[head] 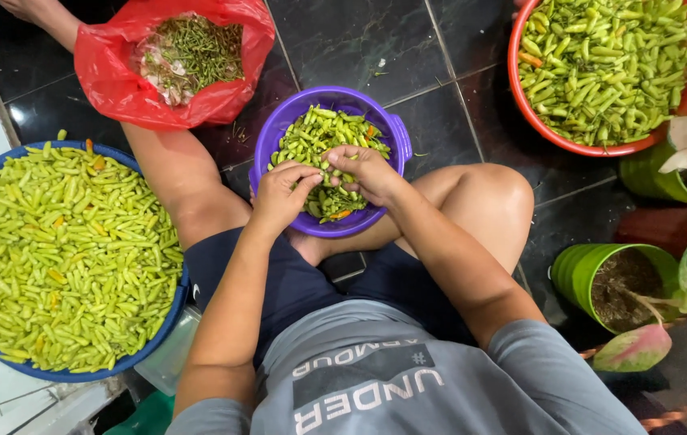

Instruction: Removing the green stems from a large quantity of small green chili peppers by hand and sorting them into bowls.

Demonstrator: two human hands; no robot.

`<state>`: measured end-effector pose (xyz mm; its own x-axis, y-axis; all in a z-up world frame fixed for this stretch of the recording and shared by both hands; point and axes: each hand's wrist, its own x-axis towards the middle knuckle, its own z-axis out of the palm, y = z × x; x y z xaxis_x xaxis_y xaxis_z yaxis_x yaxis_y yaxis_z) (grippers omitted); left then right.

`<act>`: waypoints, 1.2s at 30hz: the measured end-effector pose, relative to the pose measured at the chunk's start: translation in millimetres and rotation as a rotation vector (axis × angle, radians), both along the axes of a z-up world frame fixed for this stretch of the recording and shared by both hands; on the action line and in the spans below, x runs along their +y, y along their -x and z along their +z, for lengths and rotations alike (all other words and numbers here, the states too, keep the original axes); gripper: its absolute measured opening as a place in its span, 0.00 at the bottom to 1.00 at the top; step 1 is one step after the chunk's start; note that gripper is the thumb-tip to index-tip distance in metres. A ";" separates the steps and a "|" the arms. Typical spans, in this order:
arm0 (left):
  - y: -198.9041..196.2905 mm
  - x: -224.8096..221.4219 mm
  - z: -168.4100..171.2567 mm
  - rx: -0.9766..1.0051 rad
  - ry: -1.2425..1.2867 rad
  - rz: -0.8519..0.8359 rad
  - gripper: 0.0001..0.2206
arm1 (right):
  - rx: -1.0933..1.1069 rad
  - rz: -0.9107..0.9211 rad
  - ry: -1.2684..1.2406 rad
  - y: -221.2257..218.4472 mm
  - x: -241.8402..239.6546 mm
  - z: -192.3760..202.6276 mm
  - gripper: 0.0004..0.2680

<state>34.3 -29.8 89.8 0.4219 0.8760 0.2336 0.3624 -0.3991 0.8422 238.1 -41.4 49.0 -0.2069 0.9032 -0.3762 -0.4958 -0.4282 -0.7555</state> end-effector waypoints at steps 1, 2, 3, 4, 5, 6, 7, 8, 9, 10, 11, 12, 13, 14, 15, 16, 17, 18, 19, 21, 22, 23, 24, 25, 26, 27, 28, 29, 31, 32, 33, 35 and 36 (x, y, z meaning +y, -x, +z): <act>0.0 1.2 3.2 0.002 0.005 0.000 0.03 | 0.002 0.000 0.005 -1.1 3.5 -5.7 0.04; 0.2 1.3 6.4 -0.054 0.069 0.003 0.03 | 0.060 -0.027 0.033 -1.9 6.0 -11.5 0.04; 0.5 1.3 9.8 -0.109 0.133 0.006 0.03 | 0.117 -0.055 0.060 -2.5 8.2 -17.1 0.04; 1.2 1.8 10.2 -0.110 0.131 0.006 0.03 | 0.116 -0.055 0.058 -5.3 10.2 -7.5 0.04; 2.1 2.2 10.8 -0.255 0.263 0.050 0.04 | 0.138 -0.058 0.056 -7.9 12.0 2.3 0.03; 3.2 0.1 11.0 -0.399 0.399 0.094 0.05 | 0.161 -0.061 0.058 -10.2 11.4 11.6 0.03; 1.4 -1.3 9.6 -0.399 0.401 0.096 0.05 | 0.161 -0.060 0.061 -9.3 9.0 12.1 0.03; -0.7 -0.7 8.6 -0.528 0.463 0.123 0.05 | 0.137 -0.028 0.030 -8.7 8.8 13.2 0.04; -2.8 -0.2 7.9 -0.656 0.526 0.149 0.05 | 0.113 0.005 0.000 -8.1 8.5 14.5 0.05; -4.6 0.1 8.4 -0.658 0.523 0.148 0.05 | 0.111 0.005 -0.003 -4.1 4.2 21.2 0.05; -6.3 0.4 8.9 -0.716 0.536 0.156 0.05 | 0.107 0.040 -0.025 -0.1 -0.2 27.7 0.09; -8.2 -0.1 9.0 -0.775 0.550 0.166 0.05 | 0.102 0.076 -0.045 3.8 -5.2 34.0 0.12; -10.0 -0.3 9.1 -0.777 0.548 0.166 0.05 | 0.100 0.077 -0.046 6.6 -5.4 32.8 0.12; -11.4 -1.4 9.0 -0.769 0.539 0.180 0.05 | 0.072 0.062 -0.061 9.8 -6.7 31.2 0.09; -12.8 -2.4 8.6 -0.762 0.530 0.193 0.05 | 0.044 0.047 -0.076 12.9 -8.0 29.4 0.07; -11.5 -3.8 14.2 -0.761 0.533 0.194 0.05 | 0.044 0.047 -0.074 12.0 -7.1 22.0 0.07; -10.3 -5.1 19.8 -0.502 0.364 0.218 0.05 | -0.011 0.061 -0.093 11.1 -6.2 14.5 0.06; -9.2 -5.6 25.7 -0.242 0.194 0.236 0.06 | -0.068 0.076 -0.114 10.0 -4.5 7.4 0.06; -7.7 -7.0 21.3 -0.242 0.195 0.236 0.06 | -0.067 0.075 -0.113 9.7 -5.3 8.8 0.06; -5.0 -8.1 12.9 0.103 0.037 0.269 0.08 | -0.102 0.083 -0.163 8.8 -5.2 12.4 0.06; -4.8 -9.6 11.8 0.103 0.037 0.269 0.08 | -0.102 0.083 -0.163 8.7 -5.2 12.4 0.06; -4.6 -11.1 10.6 0.124 0.068 0.254 0.08 | -0.105 0.082 -0.153 8.6 -5.2 12.2 0.06; -4.3 -12.5 9.5 0.146 0.099 0.238 0.08 | -0.108 0.081 -0.142 8.6 -5.3 12.1 0.06; -1.2 -10.3 8.5 0.147 0.099 0.237 0.08 | -0.108 0.079 -0.142 7.8 -4.7 12.4 0.06; 2.0 -8.7 7.3 0.157 -0.001 0.184 0.07 | -0.081 0.095 -0.144 6.9 -4.5 12.5 0.05; 5.3 -7.3 6.1 0.167 -0.102 0.130 0.07 | -0.053 0.110 -0.146 6.3 -4.5 12.6 0.04; 8.5 -5.4 6.6 0.167 -0.101 0.131 0.07 | -0.054 0.110 -0.145 4.1 -4.6 10.1 0.04; 11.9 -3.7 7.2 0.149 -0.108 0.061 0.06 | -0.040 0.154 -0.155 2.2 -4.8 7.7 0.04; 16.2 -2.1 18.0 0.129 -0.116 -0.008 0.05 | -0.027 0.198 -0.166 -3.8 -7.3 7.1 0.04; 17.3 -1.6 28.5 0.064 -0.068 -0.071 0.06 | 0.030 0.222 -0.166 -7.4 -8.9 8.8 0.04; 18.3 -1.3 39.2 -0.002 -0.021 -0.133 0.07 | 0.088 0.246 -0.165 -11.2 -10.6 10.8 0.04; 26.6 8.1 52.1 -0.019 -0.007 -0.138 0.07 | 0.167 0.220 -0.166 -19.1 -5.3 13.1 0.04; 31.1 11.5 58.2 -0.037 0.011 -0.141 0.07 | 0.248 0.196 -0.161 -22.8 -3.6 14.0 0.05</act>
